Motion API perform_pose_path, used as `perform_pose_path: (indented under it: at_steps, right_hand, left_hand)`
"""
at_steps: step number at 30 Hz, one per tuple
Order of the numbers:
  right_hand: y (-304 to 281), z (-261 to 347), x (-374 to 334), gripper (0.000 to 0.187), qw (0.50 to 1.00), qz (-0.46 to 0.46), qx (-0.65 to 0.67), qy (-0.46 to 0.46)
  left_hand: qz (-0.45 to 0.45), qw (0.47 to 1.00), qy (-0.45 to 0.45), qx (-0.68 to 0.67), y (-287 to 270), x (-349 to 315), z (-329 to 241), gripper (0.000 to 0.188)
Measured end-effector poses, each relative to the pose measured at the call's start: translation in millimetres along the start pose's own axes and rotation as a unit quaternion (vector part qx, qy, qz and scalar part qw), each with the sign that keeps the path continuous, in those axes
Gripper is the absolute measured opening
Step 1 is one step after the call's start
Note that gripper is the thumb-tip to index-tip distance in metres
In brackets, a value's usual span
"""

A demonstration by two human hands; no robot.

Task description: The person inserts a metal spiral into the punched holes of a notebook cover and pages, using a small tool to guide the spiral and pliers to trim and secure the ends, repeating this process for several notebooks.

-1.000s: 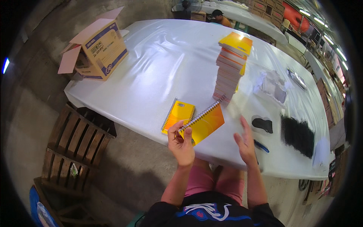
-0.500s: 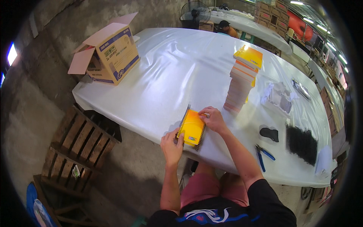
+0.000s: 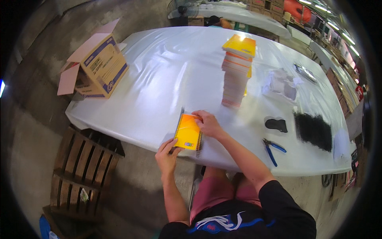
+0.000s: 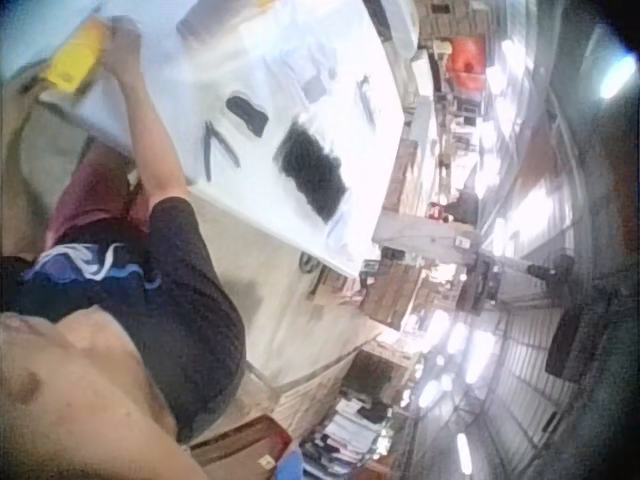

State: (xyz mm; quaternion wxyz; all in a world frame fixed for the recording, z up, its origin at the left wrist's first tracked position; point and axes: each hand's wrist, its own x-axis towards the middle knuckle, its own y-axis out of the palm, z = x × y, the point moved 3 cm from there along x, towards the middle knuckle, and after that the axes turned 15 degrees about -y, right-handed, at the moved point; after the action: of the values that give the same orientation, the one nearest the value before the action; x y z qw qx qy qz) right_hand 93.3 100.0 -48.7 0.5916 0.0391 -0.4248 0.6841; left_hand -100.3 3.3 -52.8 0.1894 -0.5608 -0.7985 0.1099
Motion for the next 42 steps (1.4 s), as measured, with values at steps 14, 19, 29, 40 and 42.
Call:
perform_pose_path:
  at_steps: [14, 19, 29, 40, 42]
  right_hand:
    - [-274, 50, 112, 0.093, 0.939, -0.248, -0.119, 0.207]
    - [-263, 32, 111, 0.1, 0.959, -0.205, -0.01, 0.198]
    - [-241, 107, 26, 0.104, 0.933, -0.345, -0.001, -0.096]
    - [-280, 6, -152, 0.055, 0.927, -0.202, -0.308, 0.065]
    - [-323, -46, -186, 0.054, 0.831, -0.097, -0.481, 0.263]
  left_hand:
    - [0.049, 0.998, -0.013, -0.026, -6, 2, -6, 0.037]
    - [0.073, 0.997, -0.009, 0.003, -10, 5, 5, 0.038]
    - [0.102, 0.932, -0.046, -0.344, 11, 11, -140, 0.06]
    - [0.223, 0.93, 0.276, 0.098, 105, -35, -189, 0.014]
    - [0.242, 0.881, 0.32, 0.25, 126, -56, -178, 0.01]
